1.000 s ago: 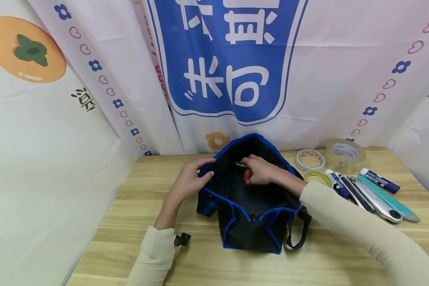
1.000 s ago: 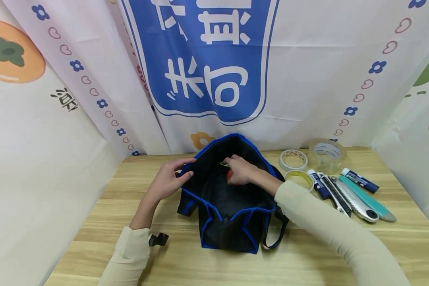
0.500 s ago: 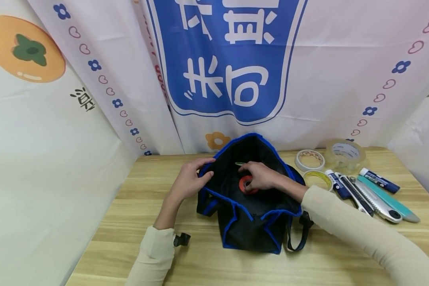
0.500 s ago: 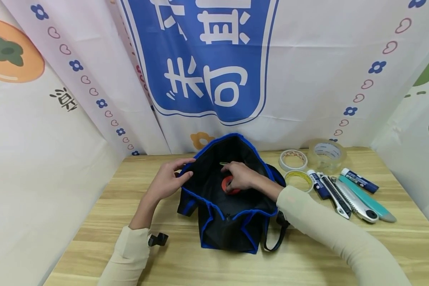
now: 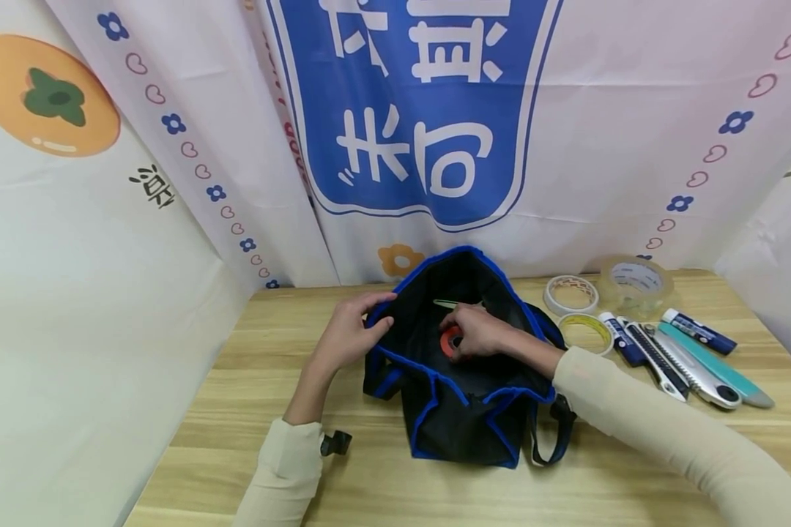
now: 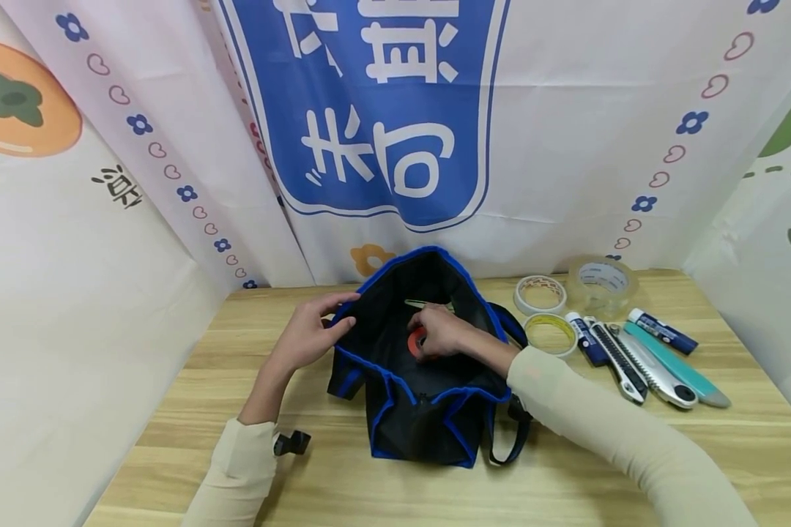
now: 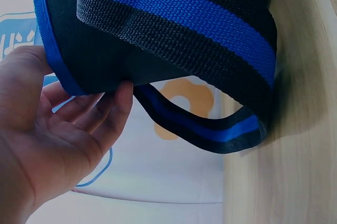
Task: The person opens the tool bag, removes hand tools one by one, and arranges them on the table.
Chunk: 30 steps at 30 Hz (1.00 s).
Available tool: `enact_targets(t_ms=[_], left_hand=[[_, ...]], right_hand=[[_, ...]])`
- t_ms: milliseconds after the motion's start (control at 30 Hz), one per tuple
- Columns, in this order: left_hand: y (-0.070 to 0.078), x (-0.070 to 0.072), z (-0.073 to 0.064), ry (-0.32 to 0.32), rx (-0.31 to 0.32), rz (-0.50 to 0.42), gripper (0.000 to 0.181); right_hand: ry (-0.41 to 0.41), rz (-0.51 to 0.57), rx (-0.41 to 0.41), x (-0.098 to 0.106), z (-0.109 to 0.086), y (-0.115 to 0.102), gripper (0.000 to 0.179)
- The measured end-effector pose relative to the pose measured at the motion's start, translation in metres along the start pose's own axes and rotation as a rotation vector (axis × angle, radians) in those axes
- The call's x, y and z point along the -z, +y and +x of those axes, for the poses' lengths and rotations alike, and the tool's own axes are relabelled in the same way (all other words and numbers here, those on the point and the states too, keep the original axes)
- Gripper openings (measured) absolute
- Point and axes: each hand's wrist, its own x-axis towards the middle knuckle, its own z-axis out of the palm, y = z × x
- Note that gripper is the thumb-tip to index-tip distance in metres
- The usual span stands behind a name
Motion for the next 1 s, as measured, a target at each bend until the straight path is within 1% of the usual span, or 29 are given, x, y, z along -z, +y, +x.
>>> enact_targets(t_ms=[167, 267, 500, 633, 700, 867, 1000], left_hand=[[0.001, 0.000, 0.000, -0.004, 0.012, -0.013, 0.044], [0.002, 0.000, -0.001, -0.002, 0.009, -0.021, 0.044], [0.001, -0.001, 0.000, 0.001, 0.013, -0.022, 0.044], [0.001, -0.001, 0.000, 0.002, 0.016, -0.027, 0.044], [0.001, -0.001, 0.000, 0.004, 0.015, -0.027, 0.043], [0.000, -0.002, 0.001, 0.011, 0.007, -0.015, 0.043], [0.000, -0.002, 0.001, 0.012, 0.002, -0.014, 0.043]], right_hand=[[0.054, 0.001, 0.010, 0.005, -0.007, -0.004, 0.059], [0.096, 0.006, 0.026, 0.011, -0.013, -0.006, 0.057], [0.195, 0.071, 0.042, 0.037, -0.036, -0.012, 0.055], [0.247, 0.110, 0.048, 0.051, -0.050, -0.011, 0.055], [0.269, 0.128, 0.043, 0.057, -0.057, -0.009, 0.055], [0.317, 0.120, 0.011, 0.070, -0.074, -0.002, 0.052], [0.335, 0.137, -0.013, 0.078, -0.089, 0.004, 0.052]])
